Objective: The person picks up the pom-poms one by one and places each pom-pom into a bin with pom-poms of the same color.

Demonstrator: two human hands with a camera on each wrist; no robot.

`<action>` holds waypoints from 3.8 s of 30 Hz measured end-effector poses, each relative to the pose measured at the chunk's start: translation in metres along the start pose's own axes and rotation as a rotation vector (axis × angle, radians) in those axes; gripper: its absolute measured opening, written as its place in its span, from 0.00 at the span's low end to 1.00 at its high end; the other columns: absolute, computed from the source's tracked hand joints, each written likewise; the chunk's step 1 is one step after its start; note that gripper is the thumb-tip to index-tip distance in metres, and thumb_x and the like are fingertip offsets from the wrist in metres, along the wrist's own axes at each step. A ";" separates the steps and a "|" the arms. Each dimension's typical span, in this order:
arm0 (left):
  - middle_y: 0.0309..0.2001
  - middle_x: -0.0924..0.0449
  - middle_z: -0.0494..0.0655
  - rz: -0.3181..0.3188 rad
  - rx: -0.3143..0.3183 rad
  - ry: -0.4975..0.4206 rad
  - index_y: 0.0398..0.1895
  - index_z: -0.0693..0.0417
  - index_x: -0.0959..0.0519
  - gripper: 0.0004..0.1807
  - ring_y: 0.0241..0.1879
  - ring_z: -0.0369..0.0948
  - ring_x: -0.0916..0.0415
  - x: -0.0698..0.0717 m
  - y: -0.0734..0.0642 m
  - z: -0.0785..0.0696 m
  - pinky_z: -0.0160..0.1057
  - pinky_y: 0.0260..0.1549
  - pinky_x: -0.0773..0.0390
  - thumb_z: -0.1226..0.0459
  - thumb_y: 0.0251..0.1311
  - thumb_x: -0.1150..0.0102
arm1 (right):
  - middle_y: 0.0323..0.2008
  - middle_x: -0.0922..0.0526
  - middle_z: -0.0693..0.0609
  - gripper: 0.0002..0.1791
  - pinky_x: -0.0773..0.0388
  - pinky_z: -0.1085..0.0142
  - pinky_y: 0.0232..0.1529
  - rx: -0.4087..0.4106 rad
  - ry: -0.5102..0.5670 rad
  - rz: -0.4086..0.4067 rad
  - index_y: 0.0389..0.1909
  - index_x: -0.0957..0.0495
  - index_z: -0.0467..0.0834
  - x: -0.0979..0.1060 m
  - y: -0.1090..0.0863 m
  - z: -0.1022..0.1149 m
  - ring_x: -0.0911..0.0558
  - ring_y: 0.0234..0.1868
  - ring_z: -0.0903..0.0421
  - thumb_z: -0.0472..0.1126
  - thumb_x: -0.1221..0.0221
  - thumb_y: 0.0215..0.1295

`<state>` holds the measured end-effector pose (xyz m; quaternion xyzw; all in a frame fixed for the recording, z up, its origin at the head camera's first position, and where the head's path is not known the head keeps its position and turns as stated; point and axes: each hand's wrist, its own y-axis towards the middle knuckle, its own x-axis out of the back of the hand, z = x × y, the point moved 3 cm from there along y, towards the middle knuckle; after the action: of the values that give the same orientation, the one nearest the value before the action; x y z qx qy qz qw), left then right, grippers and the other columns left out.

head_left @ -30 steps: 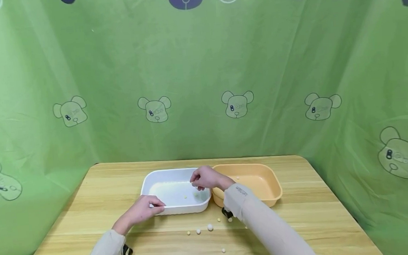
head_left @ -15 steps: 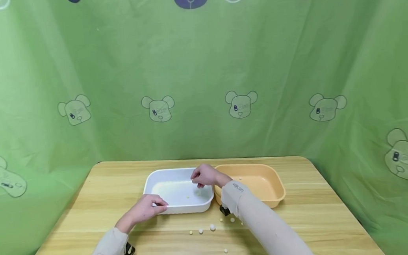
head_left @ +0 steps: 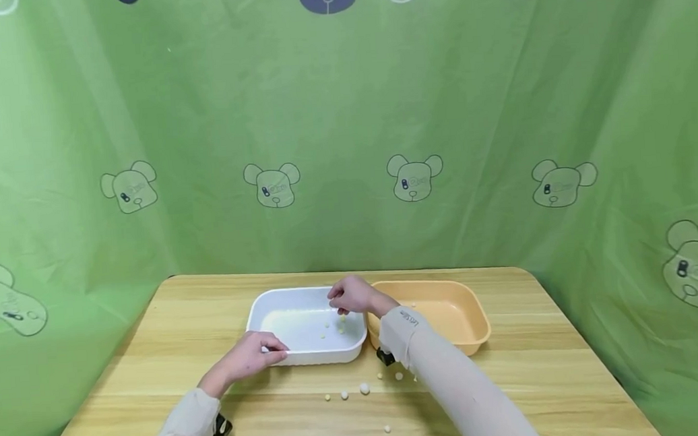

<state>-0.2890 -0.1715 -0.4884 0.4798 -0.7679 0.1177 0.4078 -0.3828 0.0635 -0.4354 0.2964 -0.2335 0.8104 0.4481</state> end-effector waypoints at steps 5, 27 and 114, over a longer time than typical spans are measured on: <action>0.32 0.19 0.34 0.004 -0.012 0.005 0.34 0.50 0.14 0.06 0.36 0.35 0.23 -0.002 0.001 0.002 0.40 0.41 0.25 0.60 0.60 0.39 | 0.31 0.17 0.44 0.11 0.20 0.66 0.31 0.001 -0.004 -0.002 0.44 0.20 0.33 0.002 -0.003 0.000 0.18 0.27 0.54 0.34 0.40 0.62; 0.31 0.19 0.34 -0.015 -0.029 0.006 0.34 0.53 0.14 0.06 0.35 0.35 0.23 0.001 -0.003 -0.005 0.41 0.40 0.25 0.62 0.60 0.39 | 0.25 0.19 0.54 0.05 0.23 0.70 0.27 0.238 -0.155 -0.036 0.33 0.17 0.35 0.019 -0.072 -0.006 0.20 0.23 0.58 0.33 0.39 0.59; 0.30 0.19 0.32 -0.029 -0.032 0.014 0.33 0.52 0.14 0.05 0.34 0.33 0.24 0.000 -0.004 -0.006 0.38 0.38 0.25 0.62 0.58 0.38 | 0.26 0.20 0.62 0.04 0.27 0.75 0.31 0.324 -0.394 0.042 0.30 0.16 0.46 -0.039 -0.133 -0.071 0.25 0.28 0.68 0.34 0.34 0.53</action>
<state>-0.2826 -0.1697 -0.4857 0.4832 -0.7599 0.1028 0.4226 -0.2708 0.1512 -0.4985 0.5116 -0.1895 0.7730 0.3239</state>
